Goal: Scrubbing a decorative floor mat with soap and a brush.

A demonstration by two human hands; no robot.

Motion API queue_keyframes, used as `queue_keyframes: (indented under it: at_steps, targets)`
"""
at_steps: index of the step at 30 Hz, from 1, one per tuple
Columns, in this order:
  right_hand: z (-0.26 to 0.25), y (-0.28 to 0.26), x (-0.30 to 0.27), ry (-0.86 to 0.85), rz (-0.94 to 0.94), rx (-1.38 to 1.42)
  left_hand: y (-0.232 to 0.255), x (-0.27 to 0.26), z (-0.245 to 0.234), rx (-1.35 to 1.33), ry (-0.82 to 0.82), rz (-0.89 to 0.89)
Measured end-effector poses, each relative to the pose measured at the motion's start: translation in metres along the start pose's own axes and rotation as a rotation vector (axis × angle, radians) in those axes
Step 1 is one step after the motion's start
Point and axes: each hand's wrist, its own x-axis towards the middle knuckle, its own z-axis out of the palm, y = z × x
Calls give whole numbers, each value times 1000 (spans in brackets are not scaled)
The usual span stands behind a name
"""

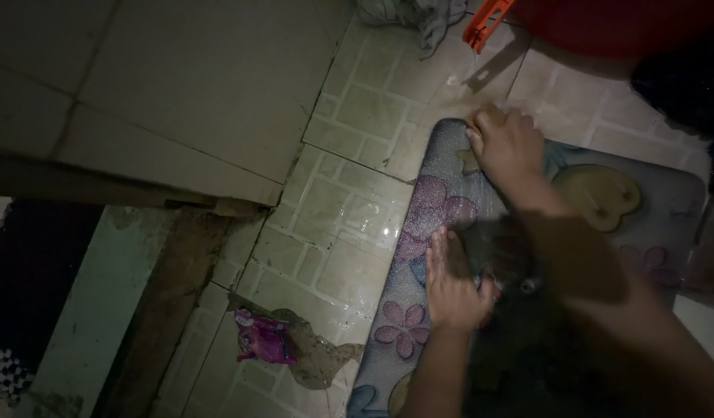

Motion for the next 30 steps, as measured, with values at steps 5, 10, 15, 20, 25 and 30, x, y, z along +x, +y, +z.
queue_keyframes:
  at_steps: [5,10,15,20,25,30]
  targets:
    - [-19,-8,-30,-14,-10,105,2,3,-8,-120,-11,-29]
    - [-45,-13,-103,-248,-59,119,1,5,-3,-67,-11,-29]
    - [-80,-13,-156,-187,-331,160,7,9,-19,-89,-145,-101]
    - [-77,-3,-139,-384,-330,77,0,6,-4,-35,-103,-42]
    - [-53,5,-91,-41,-201,-134,-4,0,5,15,-28,16]
    - [-35,18,-35,5,-83,82,-1,0,-1,-18,-45,5]
